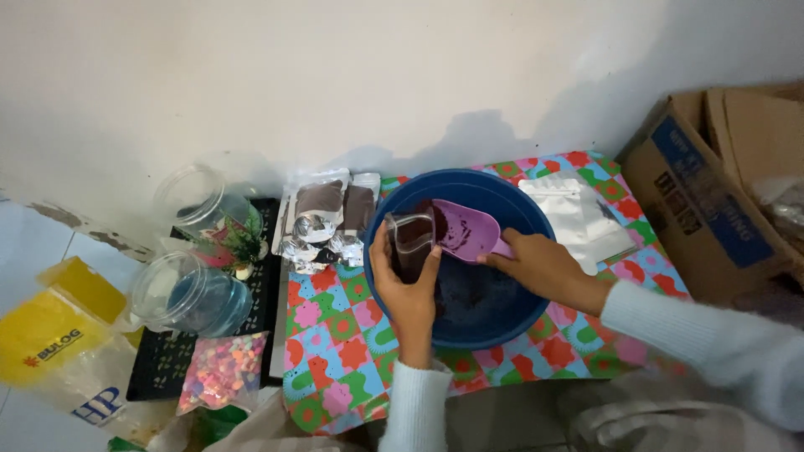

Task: The person scoops a dark brown granulated substance from a large blue bowl into several small clear and silver foil bags using a pink plastic scoop, then seals the bags by hand.

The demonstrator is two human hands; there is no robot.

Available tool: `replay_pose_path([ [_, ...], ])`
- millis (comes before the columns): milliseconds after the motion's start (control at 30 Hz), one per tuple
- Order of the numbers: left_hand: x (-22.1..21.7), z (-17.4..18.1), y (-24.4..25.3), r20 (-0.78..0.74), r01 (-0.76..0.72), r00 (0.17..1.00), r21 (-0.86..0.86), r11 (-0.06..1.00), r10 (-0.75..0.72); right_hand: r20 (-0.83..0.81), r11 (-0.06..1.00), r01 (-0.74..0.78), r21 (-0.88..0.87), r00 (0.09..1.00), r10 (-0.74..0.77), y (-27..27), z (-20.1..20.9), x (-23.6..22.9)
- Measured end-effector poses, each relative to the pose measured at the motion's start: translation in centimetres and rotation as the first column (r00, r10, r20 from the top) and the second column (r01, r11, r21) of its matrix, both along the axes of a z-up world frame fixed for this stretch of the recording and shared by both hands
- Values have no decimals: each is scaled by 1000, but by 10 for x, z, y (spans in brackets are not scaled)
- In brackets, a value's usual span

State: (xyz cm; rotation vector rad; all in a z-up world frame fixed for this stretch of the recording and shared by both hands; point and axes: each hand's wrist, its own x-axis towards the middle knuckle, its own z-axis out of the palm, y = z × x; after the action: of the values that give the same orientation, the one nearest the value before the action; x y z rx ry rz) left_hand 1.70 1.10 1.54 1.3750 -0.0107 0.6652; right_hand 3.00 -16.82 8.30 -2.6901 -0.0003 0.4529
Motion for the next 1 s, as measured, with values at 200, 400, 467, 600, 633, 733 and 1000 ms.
replay_pose_path([
  [200,1,0,3,-5,-38,999,26,999,39,-1,997,18,-74,1000,-18,-13,28,-12],
  [400,1,1,0,19,-31,999,17,999,31,44,987,58,-153,998,-51,-51,23,-16],
  [467,2,-1,1,18,-26,1000,22,999,26,53,987,55,-150,997,-47,-58,18,-21],
  [600,-1,7,0,9,-28,1000,53,998,27,32,987,9,-161,999,-4,-61,21,-30],
  [633,-1,6,1,8,-28,1000,55,998,28,32,987,9,-159,999,-4,-65,14,-28],
  [733,-3,4,0,-7,-14,1000,43,999,14,76,986,14,-164,997,-1,-73,2,-29],
  [1000,-4,5,1,-48,1,999,71,997,2,130,986,-26,-165,990,48,-79,-7,-20],
])
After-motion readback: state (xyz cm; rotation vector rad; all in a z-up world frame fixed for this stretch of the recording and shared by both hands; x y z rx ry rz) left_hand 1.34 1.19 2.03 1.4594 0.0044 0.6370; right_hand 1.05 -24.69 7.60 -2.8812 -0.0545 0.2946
